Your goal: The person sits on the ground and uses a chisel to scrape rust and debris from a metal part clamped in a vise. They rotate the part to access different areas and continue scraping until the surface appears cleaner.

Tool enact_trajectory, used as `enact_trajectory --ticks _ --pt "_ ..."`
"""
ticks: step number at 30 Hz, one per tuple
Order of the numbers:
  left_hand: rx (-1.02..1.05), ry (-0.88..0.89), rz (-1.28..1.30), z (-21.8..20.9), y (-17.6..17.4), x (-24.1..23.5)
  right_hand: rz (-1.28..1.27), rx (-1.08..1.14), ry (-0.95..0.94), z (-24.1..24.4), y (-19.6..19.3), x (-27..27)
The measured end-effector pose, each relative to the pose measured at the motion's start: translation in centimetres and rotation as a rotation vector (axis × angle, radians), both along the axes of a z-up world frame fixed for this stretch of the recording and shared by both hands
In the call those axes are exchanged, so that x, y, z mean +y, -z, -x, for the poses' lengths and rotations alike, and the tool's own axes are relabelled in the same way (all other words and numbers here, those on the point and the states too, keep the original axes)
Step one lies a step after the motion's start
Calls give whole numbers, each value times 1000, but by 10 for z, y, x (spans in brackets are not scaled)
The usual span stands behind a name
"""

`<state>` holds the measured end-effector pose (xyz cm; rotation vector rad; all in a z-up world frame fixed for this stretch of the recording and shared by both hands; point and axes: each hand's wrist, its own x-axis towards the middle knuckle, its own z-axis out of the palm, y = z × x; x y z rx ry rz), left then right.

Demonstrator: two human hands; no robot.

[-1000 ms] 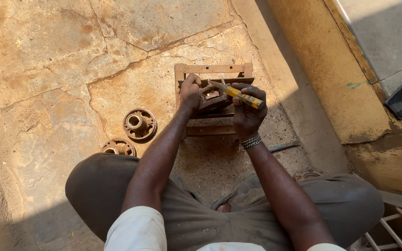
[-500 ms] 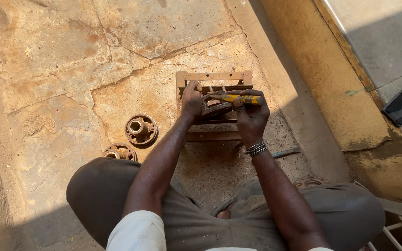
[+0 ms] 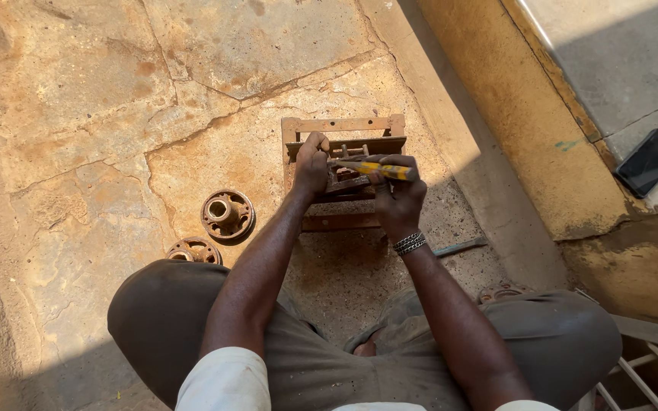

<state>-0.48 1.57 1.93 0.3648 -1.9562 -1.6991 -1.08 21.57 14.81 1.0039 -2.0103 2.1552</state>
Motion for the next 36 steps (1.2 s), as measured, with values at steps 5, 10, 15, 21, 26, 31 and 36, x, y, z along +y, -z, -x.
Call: enact_trajectory --ticks 5,10,15,21,26,31,36 --pt "73 29 63 -9 6 -3 -288 -128 109 -6 27 -3" --pt "113 -27 199 -7 -12 -3 -245 -21 209 -11 9 -2" --pt "-149 -147 149 -30 4 -7 -207 -11 158 -27 15 -5" --pt "-331 -143 69 -14 -5 3 -222 -20 136 -12 32 6" --pt "-300 -213 -160 -15 16 7 -168 25 155 -14 52 6" --pt "-148 -150 -177 3 46 6 -3 -192 123 -7 73 12" --pt "-234 -160 -140 -2 30 9 45 -251 156 -13 60 8"
